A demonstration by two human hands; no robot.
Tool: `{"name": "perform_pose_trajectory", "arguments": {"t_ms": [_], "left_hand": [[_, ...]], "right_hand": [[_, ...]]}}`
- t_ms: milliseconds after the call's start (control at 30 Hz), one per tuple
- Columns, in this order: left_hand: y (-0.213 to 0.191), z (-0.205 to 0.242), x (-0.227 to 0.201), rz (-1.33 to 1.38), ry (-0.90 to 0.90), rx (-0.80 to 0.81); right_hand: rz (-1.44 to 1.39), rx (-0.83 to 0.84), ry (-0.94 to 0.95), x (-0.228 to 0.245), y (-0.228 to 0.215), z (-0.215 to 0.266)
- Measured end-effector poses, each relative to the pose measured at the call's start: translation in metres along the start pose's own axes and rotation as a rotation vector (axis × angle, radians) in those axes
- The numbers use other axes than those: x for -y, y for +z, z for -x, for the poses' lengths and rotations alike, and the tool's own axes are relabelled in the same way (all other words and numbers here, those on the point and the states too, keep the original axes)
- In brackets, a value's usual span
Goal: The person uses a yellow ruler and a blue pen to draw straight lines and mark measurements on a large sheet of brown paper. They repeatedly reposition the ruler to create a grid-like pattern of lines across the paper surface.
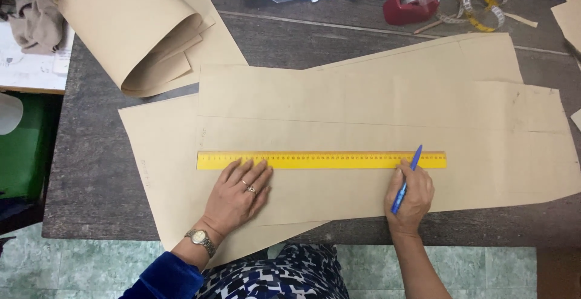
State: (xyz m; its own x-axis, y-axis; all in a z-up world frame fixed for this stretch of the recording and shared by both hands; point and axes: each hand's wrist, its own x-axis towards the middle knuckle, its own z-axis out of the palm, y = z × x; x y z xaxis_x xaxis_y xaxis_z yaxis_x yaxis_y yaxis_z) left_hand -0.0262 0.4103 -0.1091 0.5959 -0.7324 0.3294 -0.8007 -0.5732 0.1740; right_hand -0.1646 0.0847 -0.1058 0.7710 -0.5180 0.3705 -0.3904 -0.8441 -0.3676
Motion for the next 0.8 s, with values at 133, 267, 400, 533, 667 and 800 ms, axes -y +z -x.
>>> {"name": "perform_pose_trajectory", "arguments": {"t_ms": [133,267,400,533,667,800], "left_hand": [[-0.005,-0.002,-0.002,0.058,0.045,-0.07],[-0.004,-0.002,-0.002,0.038,0.053,-0.103],[-0.008,-0.007,-0.005,0.018,0.034,-0.08],[-0.011,-0.011,-0.005,-0.032,0.011,-0.021],[-0.009,-0.012,-0.004,-0.054,-0.091,0.138],[-0.013,-0.017,-0.005,0.023,-0.191,0.16]], "right_hand": [[0.052,-0.059,0.021,-0.008,0.006,0.006],[0.025,-0.06,0.021,0.004,-0.003,-0.002],[-0.004,-0.095,-0.03,0.009,-0.004,-0.007],[-0.071,-0.093,-0.129,0.012,-0.007,-0.01],[-0.163,0.012,-0.11,0.009,0.001,-0.009],[-0.125,0.043,-0.079,0.005,0.004,-0.007]]}}
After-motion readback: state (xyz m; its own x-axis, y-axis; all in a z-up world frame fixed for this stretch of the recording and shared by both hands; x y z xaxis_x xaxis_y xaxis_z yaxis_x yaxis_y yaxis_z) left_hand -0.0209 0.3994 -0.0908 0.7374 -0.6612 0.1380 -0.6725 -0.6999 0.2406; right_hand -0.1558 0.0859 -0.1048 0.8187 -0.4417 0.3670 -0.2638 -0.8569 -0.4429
